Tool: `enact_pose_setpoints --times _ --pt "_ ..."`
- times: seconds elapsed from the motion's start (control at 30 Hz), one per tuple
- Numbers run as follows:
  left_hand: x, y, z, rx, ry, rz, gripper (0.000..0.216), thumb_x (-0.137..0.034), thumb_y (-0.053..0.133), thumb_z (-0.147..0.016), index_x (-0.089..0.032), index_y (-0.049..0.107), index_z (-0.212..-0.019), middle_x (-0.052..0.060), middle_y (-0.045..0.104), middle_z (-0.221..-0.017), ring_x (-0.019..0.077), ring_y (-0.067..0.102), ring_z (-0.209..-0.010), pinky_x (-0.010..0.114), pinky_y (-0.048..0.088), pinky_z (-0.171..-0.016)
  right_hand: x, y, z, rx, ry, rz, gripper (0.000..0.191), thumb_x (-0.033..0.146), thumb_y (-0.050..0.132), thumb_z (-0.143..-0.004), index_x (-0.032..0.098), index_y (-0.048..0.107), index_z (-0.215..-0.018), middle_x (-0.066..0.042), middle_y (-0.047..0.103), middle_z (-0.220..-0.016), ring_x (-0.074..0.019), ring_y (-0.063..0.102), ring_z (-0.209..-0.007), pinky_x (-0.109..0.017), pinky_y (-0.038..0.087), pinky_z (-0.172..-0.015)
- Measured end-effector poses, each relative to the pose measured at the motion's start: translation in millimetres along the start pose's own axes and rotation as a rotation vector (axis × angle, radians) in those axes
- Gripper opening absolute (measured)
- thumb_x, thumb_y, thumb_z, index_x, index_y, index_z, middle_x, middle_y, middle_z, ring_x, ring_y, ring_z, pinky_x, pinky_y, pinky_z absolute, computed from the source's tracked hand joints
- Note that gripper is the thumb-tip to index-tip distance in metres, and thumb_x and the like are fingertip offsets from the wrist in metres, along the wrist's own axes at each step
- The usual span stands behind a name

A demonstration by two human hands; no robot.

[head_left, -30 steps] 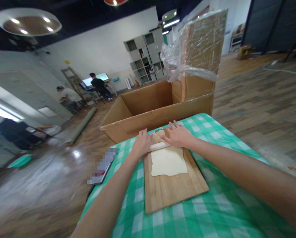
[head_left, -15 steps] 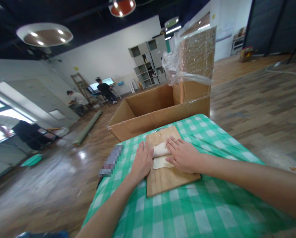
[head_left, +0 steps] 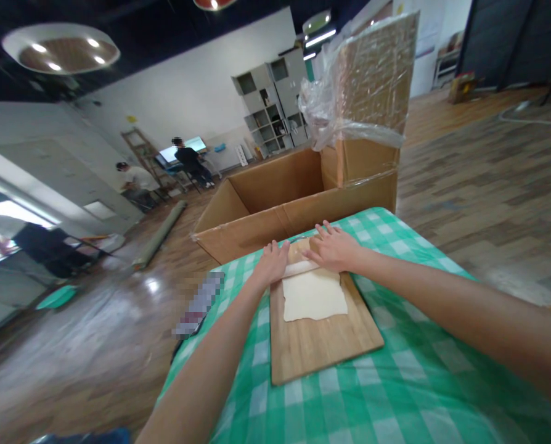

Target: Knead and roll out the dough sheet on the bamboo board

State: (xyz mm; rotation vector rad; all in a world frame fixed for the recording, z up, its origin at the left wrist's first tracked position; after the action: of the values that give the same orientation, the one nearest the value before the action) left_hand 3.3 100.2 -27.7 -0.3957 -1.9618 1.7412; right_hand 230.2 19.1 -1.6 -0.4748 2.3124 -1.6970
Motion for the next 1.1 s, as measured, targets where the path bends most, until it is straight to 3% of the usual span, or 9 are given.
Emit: enact_pose_setpoints --times 0.2,0.4,0.53,0.63,0.73,0.93,1.1 --pt "-7.9 -3.7 26.9 -0.075 0.035 -0.037 0.05 -0.019 0.025 -0.107 -0.008 0.04 -0.154 0.031 0.037 -0.161 0.0409 0.033 -0.153 0.068 0.036 -0.114 6.7 -0.9 7.7 -0.03 0.002 -0.015 0.068 0.059 0.028 -0.107 0.009 0.064 -0.135 -0.024 0.048 -0.157 -0.0407 0.034 -0.152 -0.061 0.024 -0.121" --pt "-28.3 -11.9 93.6 -0.145 0.049 0.013 0.052 -0.027 0.021 -0.11 -0.008 0.033 -0.157 0.025 0.039 -0.162 0.0346 0.025 -0.157 0.059 0.034 -0.121 29.3 -11.8 52.0 -0.046 -0.036 -0.072 0.076 0.06 0.029 -0.106 0.001 0.051 -0.149 -0.027 0.046 -0.158 -0.0412 0.034 -0.152 -0.054 0.033 -0.118" --pt "-47.8 -17.9 141.4 -0.214 0.024 0.125 0.06 -0.038 0.016 -0.111 -0.004 0.024 -0.161 0.023 0.03 -0.167 0.0329 0.01 -0.16 0.057 0.027 -0.126 39.5 -18.5 90.3 -0.052 -0.131 -0.131 0.076 0.06 0.029 -0.105 0.004 0.046 -0.154 -0.024 0.04 -0.162 -0.0386 0.034 -0.153 -0.053 0.029 -0.121" --pt "-55.6 -22.7 153.0 -0.193 0.035 0.129 0.064 -0.042 0.016 -0.111 -0.003 0.022 -0.162 0.022 0.027 -0.169 0.0331 0.009 -0.16 0.056 0.025 -0.127 39.6 -19.3 98.1 -0.052 -0.152 -0.178 0.078 0.062 0.03 -0.105 0.005 0.044 -0.155 -0.023 0.038 -0.164 -0.0371 0.032 -0.153 -0.053 0.027 -0.123" --pt "-52.7 -26.8 133.2 -0.125 -0.02 0.058 0.063 -0.042 0.016 -0.111 -0.003 0.029 -0.159 0.022 0.035 -0.166 0.0345 0.021 -0.158 0.055 0.028 -0.125 33.3 -16.0 77.4 -0.01 -0.104 -0.202 0.077 0.061 0.029 -0.106 0.004 0.047 -0.154 -0.023 0.044 -0.161 -0.0363 0.035 -0.152 -0.05 0.028 -0.122" --pt "-24.4 -25.1 50.4 -0.004 -0.008 -0.127 0.049 -0.029 0.024 -0.11 -0.01 0.045 -0.15 0.026 0.047 -0.156 0.0367 0.043 -0.148 0.057 0.039 -0.115 11.7 -4.3 2.4 0.103 0.068 -0.172 0.073 0.062 0.025 -0.106 0.011 0.06 -0.142 -0.023 0.046 -0.159 -0.0396 0.032 -0.153 -0.057 0.026 -0.12" --pt "-0.9 -14.6 5.9 0.016 0.025 -0.135 0.044 -0.022 0.032 -0.108 -0.013 0.049 -0.148 0.027 0.057 -0.145 0.0363 0.055 -0.138 0.057 0.039 -0.112 -3.6 6.8 -31.7 0.196 0.139 -0.199 0.067 0.065 0.027 -0.104 0.023 0.058 -0.147 -0.014 0.048 -0.16 -0.0387 0.031 -0.153 -0.061 0.022 -0.121"
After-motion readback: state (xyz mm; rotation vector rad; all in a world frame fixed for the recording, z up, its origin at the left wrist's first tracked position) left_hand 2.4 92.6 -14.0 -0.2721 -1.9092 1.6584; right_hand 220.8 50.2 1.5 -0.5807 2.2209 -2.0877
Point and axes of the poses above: each hand's wrist, its own z-axis away from the middle knuckle, its own y-axis out of the palm, x = y × z, the point moved 1 cm from there along -z, towards the middle knuckle
